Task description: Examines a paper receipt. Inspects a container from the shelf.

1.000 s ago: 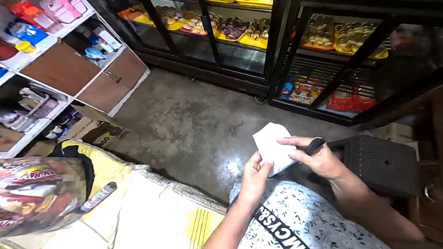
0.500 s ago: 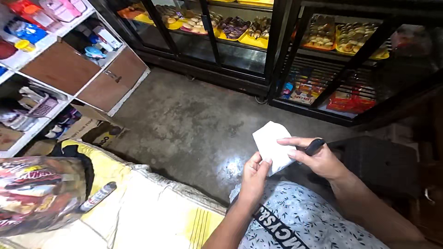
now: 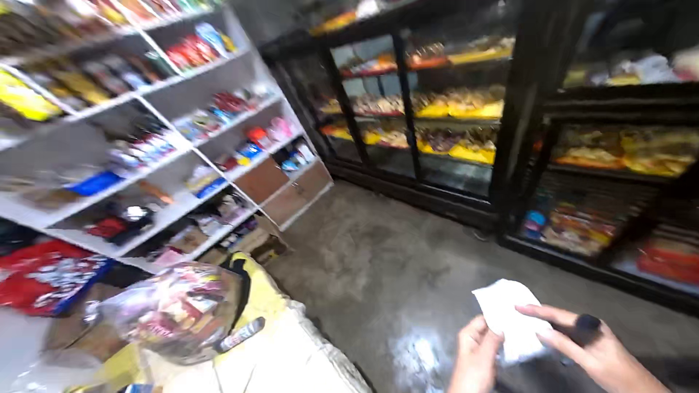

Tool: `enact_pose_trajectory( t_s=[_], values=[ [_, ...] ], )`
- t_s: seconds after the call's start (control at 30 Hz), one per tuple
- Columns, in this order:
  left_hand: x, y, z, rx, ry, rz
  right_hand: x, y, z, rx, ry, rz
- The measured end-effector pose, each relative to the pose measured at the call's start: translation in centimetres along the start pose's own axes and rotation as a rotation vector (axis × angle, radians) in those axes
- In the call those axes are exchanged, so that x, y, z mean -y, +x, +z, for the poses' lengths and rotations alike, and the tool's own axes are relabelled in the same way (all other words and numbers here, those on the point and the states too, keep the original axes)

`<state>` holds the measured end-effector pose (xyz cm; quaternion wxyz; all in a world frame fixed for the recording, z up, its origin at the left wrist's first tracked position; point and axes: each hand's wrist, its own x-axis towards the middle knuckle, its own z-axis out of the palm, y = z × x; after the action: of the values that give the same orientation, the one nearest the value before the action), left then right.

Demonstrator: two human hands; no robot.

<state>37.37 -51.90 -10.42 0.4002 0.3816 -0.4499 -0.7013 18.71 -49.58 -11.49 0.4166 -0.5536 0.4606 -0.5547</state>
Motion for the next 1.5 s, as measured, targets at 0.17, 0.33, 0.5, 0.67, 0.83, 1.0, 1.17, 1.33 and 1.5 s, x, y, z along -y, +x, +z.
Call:
enact_pose_trajectory(
  t_s=[0.17,0.33,0.5,0.67,0.83,1.0,1.17,1.33,1.5],
  values=[
    [-0.4,0.3,0.3,-0.031,0.017,0.027,0.6,0.9,0.0,0.065,0.060,0.000],
    [0.1,0.8,-0.2,0.012,0.026,0.061,0.3,1.0,-0.3,0.066,0.048,0.003],
    [-0.1,0.7,-0.1,0.023,0.019,0.058,0.2,1.0,-0.2,0.074,0.052,0.026],
    [0.1,1.0,-0.1,0.013,0.006,0.044,0.1,1.1,-0.6,0.084,0.028,0.042],
    [0.3,1.2,0.2,0.028,-0.029,0.048,1.0,1.1,-0.2,0.050,0.056,0.052],
    [0.2,1.4,0.0,0.029,-0.004,0.031,0.2,1.1,-0.8,0.082,0.002,0.065],
    [-0.2,1.5,-0.9,-0.011,-0.014,0.011,-0.3,2.2,0.0,0.105,0.070,0.109],
    [-1.0,1.9,-5.1,-0.152,-0.008,-0.018,-2.4,5.2,4.6,0.147,0.102,0.166],
    [-2.0,2.4,-10.5,-0.252,-0.028,-0.031,-3.7,8.2,10.1,0.193,0.101,0.233]
  ],
)
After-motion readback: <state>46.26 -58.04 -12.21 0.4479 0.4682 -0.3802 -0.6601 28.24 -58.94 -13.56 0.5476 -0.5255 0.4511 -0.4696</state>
